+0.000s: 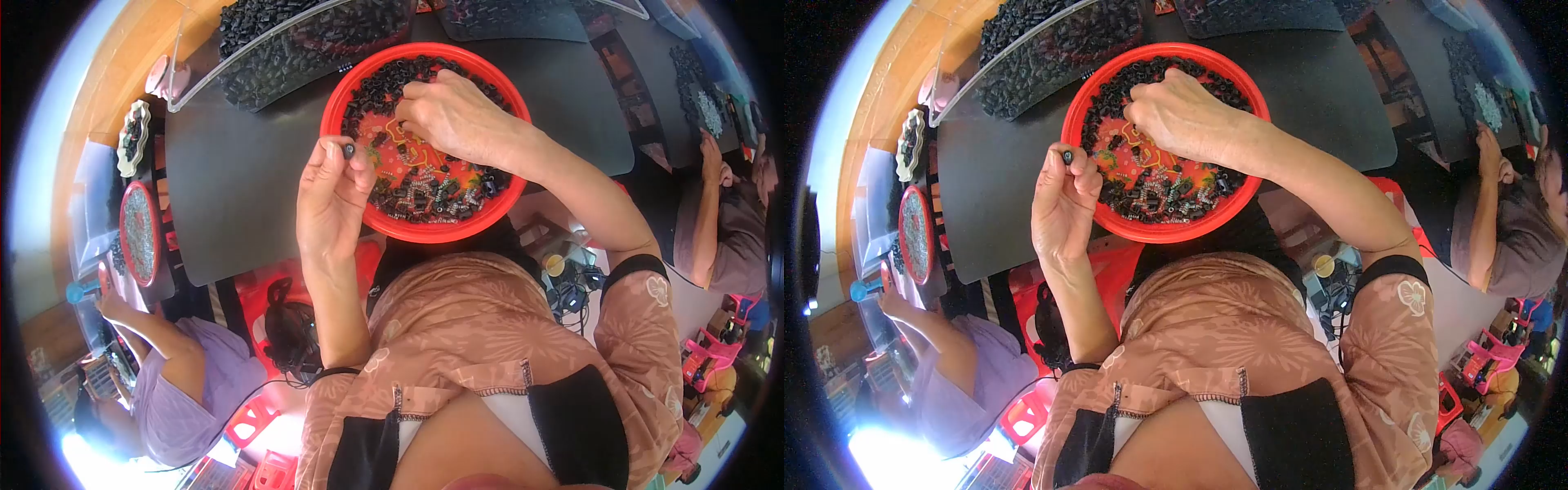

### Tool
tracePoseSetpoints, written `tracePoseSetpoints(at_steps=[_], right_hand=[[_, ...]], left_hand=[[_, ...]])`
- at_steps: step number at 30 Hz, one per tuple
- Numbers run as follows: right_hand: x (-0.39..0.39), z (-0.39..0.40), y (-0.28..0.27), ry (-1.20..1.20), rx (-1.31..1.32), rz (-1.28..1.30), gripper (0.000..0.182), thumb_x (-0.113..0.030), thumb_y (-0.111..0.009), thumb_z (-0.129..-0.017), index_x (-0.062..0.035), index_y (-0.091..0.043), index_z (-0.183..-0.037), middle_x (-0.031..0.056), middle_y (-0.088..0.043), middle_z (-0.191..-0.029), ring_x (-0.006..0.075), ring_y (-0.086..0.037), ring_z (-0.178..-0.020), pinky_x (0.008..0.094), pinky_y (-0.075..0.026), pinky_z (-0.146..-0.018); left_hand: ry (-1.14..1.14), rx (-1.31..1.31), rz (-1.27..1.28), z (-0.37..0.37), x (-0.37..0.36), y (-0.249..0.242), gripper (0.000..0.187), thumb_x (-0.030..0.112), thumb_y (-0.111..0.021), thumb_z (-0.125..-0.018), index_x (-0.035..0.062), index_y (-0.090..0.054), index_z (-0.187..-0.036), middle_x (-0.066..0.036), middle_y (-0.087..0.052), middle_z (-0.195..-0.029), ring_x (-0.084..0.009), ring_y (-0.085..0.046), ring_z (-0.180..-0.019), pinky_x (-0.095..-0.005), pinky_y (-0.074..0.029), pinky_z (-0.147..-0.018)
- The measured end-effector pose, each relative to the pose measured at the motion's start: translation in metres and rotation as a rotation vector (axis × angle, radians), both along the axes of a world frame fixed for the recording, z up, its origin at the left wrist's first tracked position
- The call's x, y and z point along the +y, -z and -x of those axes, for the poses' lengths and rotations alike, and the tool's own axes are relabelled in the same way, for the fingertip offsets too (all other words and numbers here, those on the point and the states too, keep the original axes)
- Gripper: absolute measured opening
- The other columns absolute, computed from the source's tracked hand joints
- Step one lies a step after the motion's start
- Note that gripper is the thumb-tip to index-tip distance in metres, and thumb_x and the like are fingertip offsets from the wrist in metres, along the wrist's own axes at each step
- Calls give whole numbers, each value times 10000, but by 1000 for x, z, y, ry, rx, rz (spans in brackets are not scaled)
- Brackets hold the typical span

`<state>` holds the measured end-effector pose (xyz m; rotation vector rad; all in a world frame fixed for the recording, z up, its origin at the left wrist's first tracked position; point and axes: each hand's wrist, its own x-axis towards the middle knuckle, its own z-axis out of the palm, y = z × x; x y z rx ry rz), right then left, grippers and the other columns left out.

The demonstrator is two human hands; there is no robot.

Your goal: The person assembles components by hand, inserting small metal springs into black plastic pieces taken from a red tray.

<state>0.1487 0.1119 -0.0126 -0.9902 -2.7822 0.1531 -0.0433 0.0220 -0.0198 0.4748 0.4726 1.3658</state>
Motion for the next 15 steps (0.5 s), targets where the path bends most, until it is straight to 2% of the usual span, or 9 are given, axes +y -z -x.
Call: tracePoseSetpoints(at_steps=[1, 4, 7, 8, 11, 12, 15], right_hand=[[-1, 1, -1, -2, -34, -12, 116, -168, -646, -846, -64, -688, -875, 68, -626, -866, 250, -587, -776, 355, -428, -739], [-4, -1, -9, -20, 327, -44, 94, -150, -675, -821, -69, -683, -867, 57, -618, -820, 242, -580, -732, 352, -432, -716], [-14, 4, -26, -19, 616, -182, 127, -176, -688, -798, -57, -660, -762, 57, -608, -740, 252, -586, -683, 363, -440, -678], [-19, 7, -28, -26, 674, -226, 93, -156, -685, -767, -68, -655, -770, 28, -570, -699, 213, -541, -641, 326, -408, -666], [-31, 6, -31, -61, 534, -448, 116, -153, -666, -731, -73, -660, -814, 6, -520, -675, 183, -513, -619, 310, -380, -656], [-32, 7, -27, -60, 545, -525, 181, -164, -632, -720, -53, -654, -862, -1, -485, -673, 161, -491, -602, 308, -364, -659], [-38, 5, -24, -81, 538, -577, 228, -163, -604, -749, -3, -650, -905, 16, -501, -704, 153, -494, -598, 319, -373, -665]], left_hand=[[20, -4, -9, -2, 0, 1, 169, 158, -556, -974, 7, -585, -1044, -62, -561, -822, -130, -509, -727, -239, -433, -669], [30, 22, 6, -4, -1, 2, 177, 153, -558, -973, 7, -600, -1064, -53, -592, -852, -116, -532, -722, -235, -445, -660], [-28, 106, 98, -17, -2, -4, 202, 142, -557, -972, 3, -610, -1109, -46, -630, -884, -100, -560, -728, -232, -460, -655], [-36, 126, 120, -22, -1, -7, 211, 139, -557, -972, 1, -612, -1122, -44, -640, -891, -96, -570, -736, -232, -465, -655], [-26, 151, 89, -29, 1, -5, 208, 139, -553, -972, 2, -632, -1106, -39, -652, -883, -95, -575, -741, -234, -474, -672], [-23, 171, 70, -29, 1, -3, 203, 152, -551, -973, 6, -634, -1087, -35, -643, -889, -91, -559, -725, -235, -471, -681], [-56, 203, 92, -32, -1, -5, 195, 175, -555, -973, 16, -640, -1049, -28, -630, -873, -89, -538, -697, -238, -468, -684]])
